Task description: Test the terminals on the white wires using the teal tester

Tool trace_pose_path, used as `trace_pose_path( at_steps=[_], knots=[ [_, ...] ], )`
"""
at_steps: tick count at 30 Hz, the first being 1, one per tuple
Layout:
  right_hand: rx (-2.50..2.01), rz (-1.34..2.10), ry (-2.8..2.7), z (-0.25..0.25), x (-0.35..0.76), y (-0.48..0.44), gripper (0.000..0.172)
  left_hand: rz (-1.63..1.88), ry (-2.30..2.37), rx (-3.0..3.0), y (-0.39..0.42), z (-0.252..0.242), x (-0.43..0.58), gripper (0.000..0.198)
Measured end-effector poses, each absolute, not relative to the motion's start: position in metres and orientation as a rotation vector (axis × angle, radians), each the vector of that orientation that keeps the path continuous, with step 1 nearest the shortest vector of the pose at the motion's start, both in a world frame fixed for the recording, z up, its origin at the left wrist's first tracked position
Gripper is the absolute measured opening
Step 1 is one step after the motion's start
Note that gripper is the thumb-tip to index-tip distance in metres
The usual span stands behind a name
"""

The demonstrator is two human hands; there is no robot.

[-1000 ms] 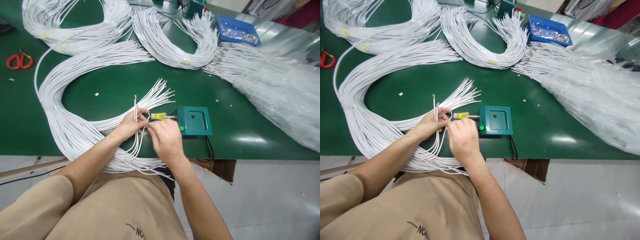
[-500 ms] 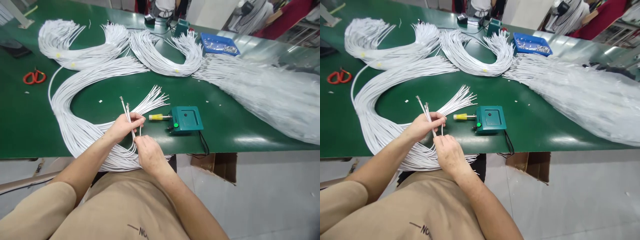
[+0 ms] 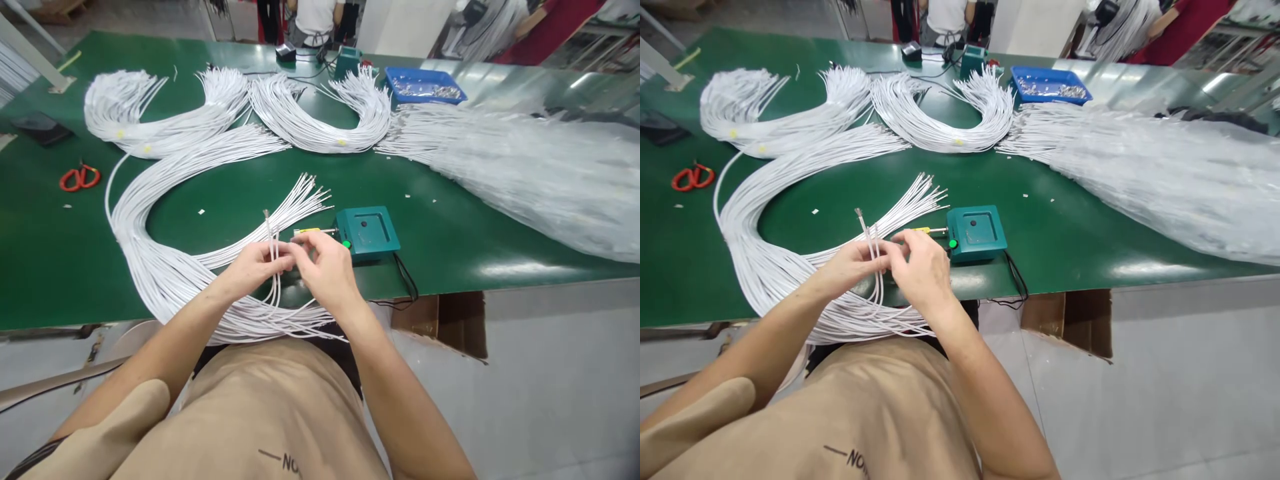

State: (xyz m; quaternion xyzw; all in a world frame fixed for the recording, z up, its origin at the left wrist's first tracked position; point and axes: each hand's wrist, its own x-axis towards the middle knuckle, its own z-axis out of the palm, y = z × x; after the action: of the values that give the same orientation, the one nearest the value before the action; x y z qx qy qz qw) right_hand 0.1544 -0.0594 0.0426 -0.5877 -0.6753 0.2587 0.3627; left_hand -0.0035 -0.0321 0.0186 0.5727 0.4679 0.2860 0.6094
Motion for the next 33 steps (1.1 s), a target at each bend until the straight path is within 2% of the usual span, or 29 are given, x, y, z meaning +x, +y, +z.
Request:
trace_pose_path(
  at_steps=[3,8,14,21,27,33],
  knots=[
    [-1.408,0.889,-1.612,0.033,0.145,-0.043,0.01,0.604,1.074,1.384,-0.035,0.02,-0.005,0.029],
    [-1.223,1.342,-1.212,0.019,0.142,-0.039,0.019,0.719,1.039,1.267,-0.037,0.023,-0.013,0.032],
    [-1.025,1.588,-0.826,0.023,0.135,-0.035,0.02,0.882,0.993,1.084,-0.037,0.015,-0.01,0.043],
    [-0.89,1.504,-0.513,0.026,0.144,-0.018,0.019,0.92,1.053,1.036,-0.039,0.018,-0.008,0.048],
    [-1.188,1.442,-0.776,0.024,0.136,-0.033,0.028,0.91,1.085,1.048,-0.04,0.017,-0.008,0.059],
    [-1.171,1.402,-0.839,0.021,0.131,-0.034,0.018,0.881,1.04,1.06,-0.042,0.017,-0.008,0.053]
  ],
)
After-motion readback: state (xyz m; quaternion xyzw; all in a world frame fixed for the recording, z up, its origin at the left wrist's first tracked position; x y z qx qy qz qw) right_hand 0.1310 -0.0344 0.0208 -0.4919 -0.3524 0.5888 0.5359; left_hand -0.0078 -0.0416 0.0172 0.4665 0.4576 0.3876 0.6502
